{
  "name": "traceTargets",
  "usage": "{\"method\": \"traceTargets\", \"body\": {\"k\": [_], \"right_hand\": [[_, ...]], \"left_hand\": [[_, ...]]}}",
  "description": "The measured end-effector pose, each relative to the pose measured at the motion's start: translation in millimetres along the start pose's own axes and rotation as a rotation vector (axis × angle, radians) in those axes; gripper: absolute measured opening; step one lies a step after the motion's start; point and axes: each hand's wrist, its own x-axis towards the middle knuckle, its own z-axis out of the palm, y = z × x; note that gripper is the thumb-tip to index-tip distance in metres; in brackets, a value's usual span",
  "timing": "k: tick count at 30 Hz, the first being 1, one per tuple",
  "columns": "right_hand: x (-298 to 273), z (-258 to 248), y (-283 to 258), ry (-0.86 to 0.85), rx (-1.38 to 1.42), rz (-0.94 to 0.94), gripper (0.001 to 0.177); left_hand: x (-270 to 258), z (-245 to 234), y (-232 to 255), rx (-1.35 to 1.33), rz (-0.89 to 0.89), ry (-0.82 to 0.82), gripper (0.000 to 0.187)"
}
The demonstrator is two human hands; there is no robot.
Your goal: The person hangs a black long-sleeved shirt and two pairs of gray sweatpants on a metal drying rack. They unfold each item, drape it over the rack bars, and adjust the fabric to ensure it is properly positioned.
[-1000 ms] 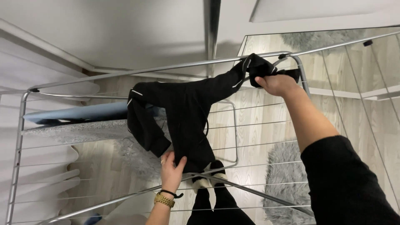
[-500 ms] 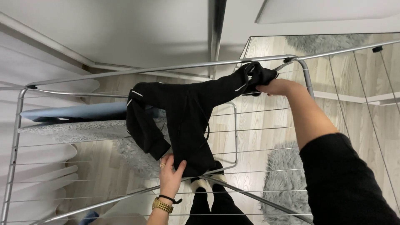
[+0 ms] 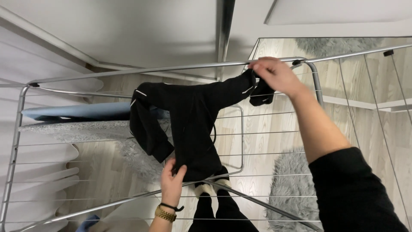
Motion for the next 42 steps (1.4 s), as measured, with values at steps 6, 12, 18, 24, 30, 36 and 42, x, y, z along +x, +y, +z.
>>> {"method": "traceTargets", "body": {"k": [6, 12, 18, 24, 30, 36, 42], "right_hand": [[5.1, 34.0, 50.2, -0.011, -0.225, -0.170, 0.026], [-9.9, 48.9, 75.4, -0.003, -0.214, -0.196, 0.032], [-13.1, 52.6, 78.7, -0.138, -0.158, 0.037, 0.030], [5.1, 41.7, 49.6, -0.335, -0.152, 0.448, 0.036], [10.9, 21.1, -16.6, -0.497, -0.052, 0.754, 0.042], [14.5, 23.7, 0.1, -0.496, -0.177, 0.819, 0.055], [34.5, 57.8, 88.7, -0.496, -0.462, 0.829, 0.032]], "left_hand": [[8.7, -22.7, -52.1, -0.038, 0.345, 0.010, 0.015], [-12.1, -22.4, 45.7, -1.116, -0.202, -0.024, 0.064], [-8.3, -22.1, 16.2, -1.195, -0.161, -0.159, 0.063], [-9.6, -19.8, 30.8, -1.160, -0.214, -0.109, 0.062], [-16.6, -19.0, 77.3, -1.074, -0.367, -0.024, 0.064], [-14.6, -14.6, 59.6, -0.964, -0.325, -0.072, 0.045], [-19.0, -4.5, 82.2, -0.889, -0.197, -0.172, 0.059]]}}
